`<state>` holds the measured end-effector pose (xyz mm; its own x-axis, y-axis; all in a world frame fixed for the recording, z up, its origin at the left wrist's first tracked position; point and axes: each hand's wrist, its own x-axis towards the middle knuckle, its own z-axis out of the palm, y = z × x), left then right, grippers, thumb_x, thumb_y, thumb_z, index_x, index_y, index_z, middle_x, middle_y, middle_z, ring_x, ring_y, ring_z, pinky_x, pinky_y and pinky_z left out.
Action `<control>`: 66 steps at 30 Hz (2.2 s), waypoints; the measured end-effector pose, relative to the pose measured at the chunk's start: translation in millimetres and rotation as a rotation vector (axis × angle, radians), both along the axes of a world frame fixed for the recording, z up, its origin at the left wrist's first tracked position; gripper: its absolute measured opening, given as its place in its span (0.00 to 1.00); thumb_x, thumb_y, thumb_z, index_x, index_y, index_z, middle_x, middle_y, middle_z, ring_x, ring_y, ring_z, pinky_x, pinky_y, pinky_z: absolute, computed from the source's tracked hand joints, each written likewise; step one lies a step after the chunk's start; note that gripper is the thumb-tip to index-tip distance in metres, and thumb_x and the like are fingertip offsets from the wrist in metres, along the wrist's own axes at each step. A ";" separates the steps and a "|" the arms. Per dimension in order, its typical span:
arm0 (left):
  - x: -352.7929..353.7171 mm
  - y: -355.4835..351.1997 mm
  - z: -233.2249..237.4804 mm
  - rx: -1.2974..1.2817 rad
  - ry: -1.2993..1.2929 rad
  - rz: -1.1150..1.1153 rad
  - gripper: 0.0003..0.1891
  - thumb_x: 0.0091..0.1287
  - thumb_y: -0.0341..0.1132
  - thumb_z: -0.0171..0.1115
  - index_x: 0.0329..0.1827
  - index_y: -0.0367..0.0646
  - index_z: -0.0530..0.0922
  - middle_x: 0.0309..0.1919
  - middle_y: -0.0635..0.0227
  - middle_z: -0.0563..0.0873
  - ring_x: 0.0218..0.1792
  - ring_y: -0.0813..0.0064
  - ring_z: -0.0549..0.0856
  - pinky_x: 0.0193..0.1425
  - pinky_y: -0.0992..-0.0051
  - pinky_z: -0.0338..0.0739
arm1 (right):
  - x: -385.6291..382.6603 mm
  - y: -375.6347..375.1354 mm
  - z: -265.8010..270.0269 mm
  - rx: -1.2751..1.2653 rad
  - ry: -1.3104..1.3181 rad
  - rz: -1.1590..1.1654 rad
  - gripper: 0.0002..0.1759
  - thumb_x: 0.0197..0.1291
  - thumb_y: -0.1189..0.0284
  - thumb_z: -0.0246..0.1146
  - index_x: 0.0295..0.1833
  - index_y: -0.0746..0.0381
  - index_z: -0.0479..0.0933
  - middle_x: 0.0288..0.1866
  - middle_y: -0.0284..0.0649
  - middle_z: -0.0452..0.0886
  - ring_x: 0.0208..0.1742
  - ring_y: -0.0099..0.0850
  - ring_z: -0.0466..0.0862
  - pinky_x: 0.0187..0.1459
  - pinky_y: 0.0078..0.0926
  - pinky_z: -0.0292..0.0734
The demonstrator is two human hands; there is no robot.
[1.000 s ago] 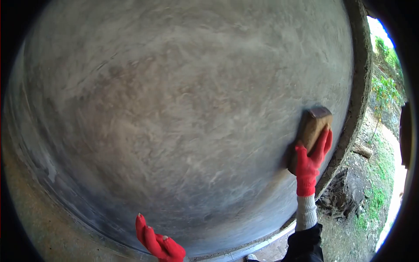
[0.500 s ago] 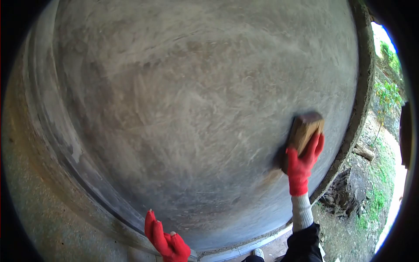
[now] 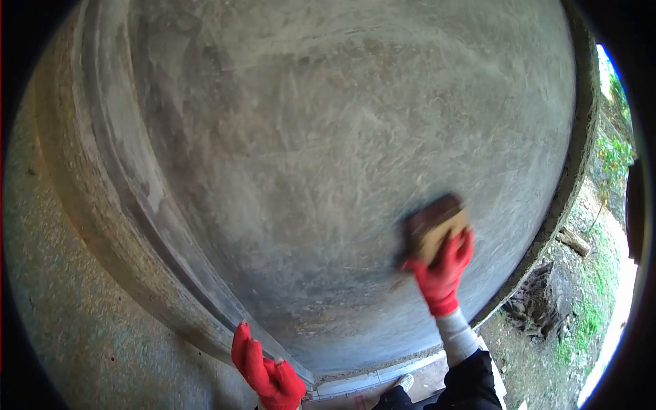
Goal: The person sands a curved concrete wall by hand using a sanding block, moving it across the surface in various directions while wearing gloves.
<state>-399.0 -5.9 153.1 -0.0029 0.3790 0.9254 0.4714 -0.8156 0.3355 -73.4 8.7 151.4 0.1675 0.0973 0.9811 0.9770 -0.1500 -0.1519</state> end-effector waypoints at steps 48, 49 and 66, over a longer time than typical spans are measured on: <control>-47.8 -65.1 15.5 -0.096 0.021 0.190 0.21 0.71 0.31 0.50 0.64 0.30 0.70 0.65 0.41 0.71 0.65 0.42 0.72 0.68 0.48 0.66 | -129.6 32.5 102.9 -0.070 -0.213 0.313 0.47 0.32 0.59 0.78 0.67 0.43 0.72 0.65 0.38 0.69 0.55 0.48 0.74 0.54 0.49 0.71; -44.0 -66.0 16.2 -0.093 0.026 0.178 0.21 0.71 0.31 0.50 0.64 0.30 0.70 0.65 0.41 0.71 0.65 0.42 0.72 0.68 0.48 0.66 | -139.4 33.3 118.9 -0.070 -0.197 0.291 0.45 0.35 0.60 0.76 0.67 0.43 0.72 0.66 0.39 0.68 0.54 0.48 0.74 0.53 0.49 0.71; 21.6 -32.6 4.3 -0.115 0.082 0.016 0.27 0.65 0.25 0.43 0.69 0.28 0.62 0.71 0.43 0.62 0.70 0.48 0.66 0.74 0.54 0.60 | -39.7 5.5 105.6 0.018 0.060 0.119 0.50 0.33 0.55 0.77 0.68 0.51 0.68 0.68 0.52 0.66 0.61 0.53 0.70 0.58 0.48 0.67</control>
<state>-377.4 -38.4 157.4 0.0644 0.4830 0.8732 0.5139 -0.7662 0.3859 -113.2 14.2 256.9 0.2142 0.1021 0.9714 0.9768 -0.0300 -0.2122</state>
